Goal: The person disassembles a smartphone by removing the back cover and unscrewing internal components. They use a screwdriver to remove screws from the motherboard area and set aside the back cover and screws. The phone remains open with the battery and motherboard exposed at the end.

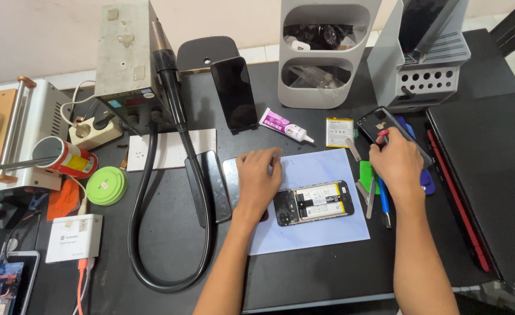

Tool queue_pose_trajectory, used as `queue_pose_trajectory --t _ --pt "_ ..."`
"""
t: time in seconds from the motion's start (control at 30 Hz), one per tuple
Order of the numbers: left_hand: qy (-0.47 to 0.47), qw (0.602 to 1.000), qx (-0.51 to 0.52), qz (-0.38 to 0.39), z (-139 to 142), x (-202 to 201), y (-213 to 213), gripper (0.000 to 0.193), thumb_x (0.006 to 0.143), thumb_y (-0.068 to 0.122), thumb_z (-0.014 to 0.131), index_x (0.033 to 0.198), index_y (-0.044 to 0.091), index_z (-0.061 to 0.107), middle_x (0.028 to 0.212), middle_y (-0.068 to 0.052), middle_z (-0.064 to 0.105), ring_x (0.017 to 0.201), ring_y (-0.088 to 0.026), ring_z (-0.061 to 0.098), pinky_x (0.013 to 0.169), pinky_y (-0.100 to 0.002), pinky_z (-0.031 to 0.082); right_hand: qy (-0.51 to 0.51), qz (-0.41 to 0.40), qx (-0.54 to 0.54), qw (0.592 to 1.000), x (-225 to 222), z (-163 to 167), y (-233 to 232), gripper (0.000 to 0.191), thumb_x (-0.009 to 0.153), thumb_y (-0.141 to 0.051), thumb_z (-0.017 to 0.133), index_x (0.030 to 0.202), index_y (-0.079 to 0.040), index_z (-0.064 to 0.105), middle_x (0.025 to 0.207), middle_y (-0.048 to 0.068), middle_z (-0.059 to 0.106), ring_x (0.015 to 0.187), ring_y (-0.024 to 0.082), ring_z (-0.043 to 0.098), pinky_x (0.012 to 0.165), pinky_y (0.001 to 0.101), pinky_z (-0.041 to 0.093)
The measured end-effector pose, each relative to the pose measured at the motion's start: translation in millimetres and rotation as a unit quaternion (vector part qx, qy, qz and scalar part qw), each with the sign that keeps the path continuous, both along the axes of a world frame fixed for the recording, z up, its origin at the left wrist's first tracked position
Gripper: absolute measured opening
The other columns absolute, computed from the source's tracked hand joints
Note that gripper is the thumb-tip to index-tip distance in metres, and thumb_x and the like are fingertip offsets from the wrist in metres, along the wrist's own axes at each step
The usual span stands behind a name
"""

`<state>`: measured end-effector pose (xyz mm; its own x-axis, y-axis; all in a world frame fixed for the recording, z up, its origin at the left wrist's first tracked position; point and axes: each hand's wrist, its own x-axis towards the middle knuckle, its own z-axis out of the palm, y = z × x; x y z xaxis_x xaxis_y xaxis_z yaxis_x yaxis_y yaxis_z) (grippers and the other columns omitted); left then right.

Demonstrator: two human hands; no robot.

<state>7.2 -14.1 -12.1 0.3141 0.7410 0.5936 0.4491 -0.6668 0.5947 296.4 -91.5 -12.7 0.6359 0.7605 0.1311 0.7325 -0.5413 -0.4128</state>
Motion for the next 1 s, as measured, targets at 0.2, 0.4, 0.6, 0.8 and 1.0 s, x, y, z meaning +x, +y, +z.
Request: queue_pose_trajectory --t 0.2,0.4,0.6,0.8,1.0 --pt "0.019 1.000 -0.015 -0.007 -2 0 0 0.017 0.084 0.004 0.072 0.100 0.010 0.072 0.085 -0.003 0.069 0.084 -0.024 0.064 0.091 -0.042 0.040 0.025 -0.026 -0.011 0.999 0 12 -7 0.022 0.087 -0.021 0.077 0.101 -0.006 0.070 0.086 0.016 0.075 0.087 0.038 0.072 0.082 0.0501 0.055" --pt "0.014 1.000 -0.008 -0.008 -3 1 0 0.016 0.085 0.003 0.071 0.099 0.010 0.072 0.082 -0.004 0.071 0.080 -0.024 0.064 0.093 -0.043 0.040 0.037 0.014 0.024 0.999 -11 16 -3 0.023 0.095 -0.028 0.076 0.101 -0.006 0.071 0.084 0.015 0.073 0.084 0.038 0.071 0.077 0.0492 0.055" --pt "0.020 1.000 -0.021 -0.004 -3 -2 1 0.016 0.085 0.003 0.071 0.099 0.009 0.073 0.078 -0.005 0.070 0.076 -0.025 0.064 0.094 -0.043 0.041 -0.059 0.041 0.120 0.990 0 13 -10 0.017 0.098 -0.020 0.075 0.095 -0.004 0.072 0.099 0.015 0.068 0.088 0.035 0.068 0.076 0.0476 0.053" --pt "0.011 1.000 -0.008 -0.008 -3 -1 0 0.015 0.085 0.003 0.070 0.099 0.008 0.072 0.085 -0.005 0.073 0.080 -0.024 0.065 0.093 -0.042 0.041 -0.014 0.032 0.157 0.987 16 11 -12 0.008 0.101 -0.014 0.073 0.104 -0.006 0.074 0.100 0.012 0.065 0.086 0.031 0.066 0.077 0.0456 0.053" --pt "0.016 1.000 -0.008 -0.007 -3 -1 1 0.016 0.084 0.002 0.071 0.098 0.009 0.073 0.084 -0.006 0.073 0.081 -0.025 0.066 0.093 -0.043 0.041 -0.031 0.071 0.156 0.985 22 11 -13 0.009 0.097 -0.014 0.075 0.104 -0.007 0.076 0.104 0.013 0.067 0.090 0.032 0.068 0.081 0.0448 0.054"
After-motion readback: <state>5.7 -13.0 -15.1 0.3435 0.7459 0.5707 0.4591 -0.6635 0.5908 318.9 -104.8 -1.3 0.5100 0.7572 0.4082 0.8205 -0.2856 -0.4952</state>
